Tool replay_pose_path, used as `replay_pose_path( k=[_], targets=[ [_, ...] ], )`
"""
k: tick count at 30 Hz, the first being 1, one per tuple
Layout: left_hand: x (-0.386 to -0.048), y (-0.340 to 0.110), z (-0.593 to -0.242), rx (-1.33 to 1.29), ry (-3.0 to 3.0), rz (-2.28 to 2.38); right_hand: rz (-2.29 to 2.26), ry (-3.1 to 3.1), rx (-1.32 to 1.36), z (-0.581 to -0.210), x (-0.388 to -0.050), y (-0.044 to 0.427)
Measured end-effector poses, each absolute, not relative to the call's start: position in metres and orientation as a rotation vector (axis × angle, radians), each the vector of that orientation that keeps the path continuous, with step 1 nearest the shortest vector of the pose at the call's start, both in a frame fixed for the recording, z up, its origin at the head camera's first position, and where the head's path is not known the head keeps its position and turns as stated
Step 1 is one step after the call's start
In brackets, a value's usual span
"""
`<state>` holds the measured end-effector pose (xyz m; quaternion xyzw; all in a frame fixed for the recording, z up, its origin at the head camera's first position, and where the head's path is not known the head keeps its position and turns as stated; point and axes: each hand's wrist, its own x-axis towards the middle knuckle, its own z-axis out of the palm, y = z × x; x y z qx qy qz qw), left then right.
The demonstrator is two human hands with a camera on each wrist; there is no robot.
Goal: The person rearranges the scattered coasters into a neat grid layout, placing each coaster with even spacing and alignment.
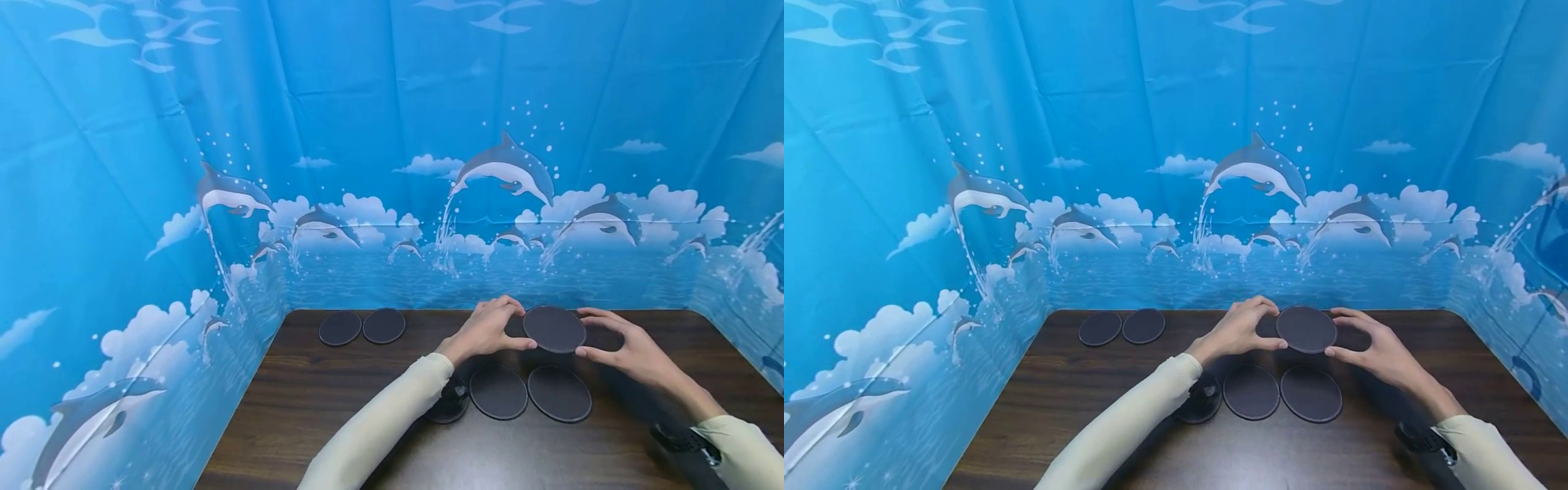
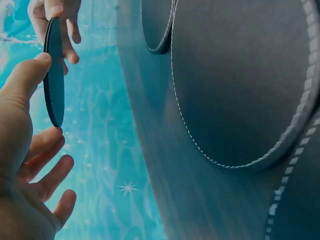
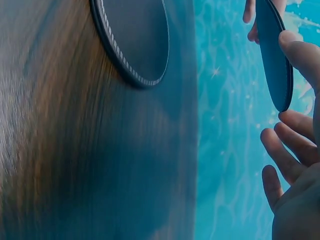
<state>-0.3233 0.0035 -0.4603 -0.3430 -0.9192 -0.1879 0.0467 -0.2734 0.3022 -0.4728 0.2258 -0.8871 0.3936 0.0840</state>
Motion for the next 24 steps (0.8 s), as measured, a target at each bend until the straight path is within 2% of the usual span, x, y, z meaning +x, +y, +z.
replay_pose_path(
  k=[24],
  targets=[
    [-0.246, -0.075, -0.456, -0.912, -2.680, -0.562, 1.153, -2.451, 0.913, -0.473, -0.240, 0.234]
  ],
)
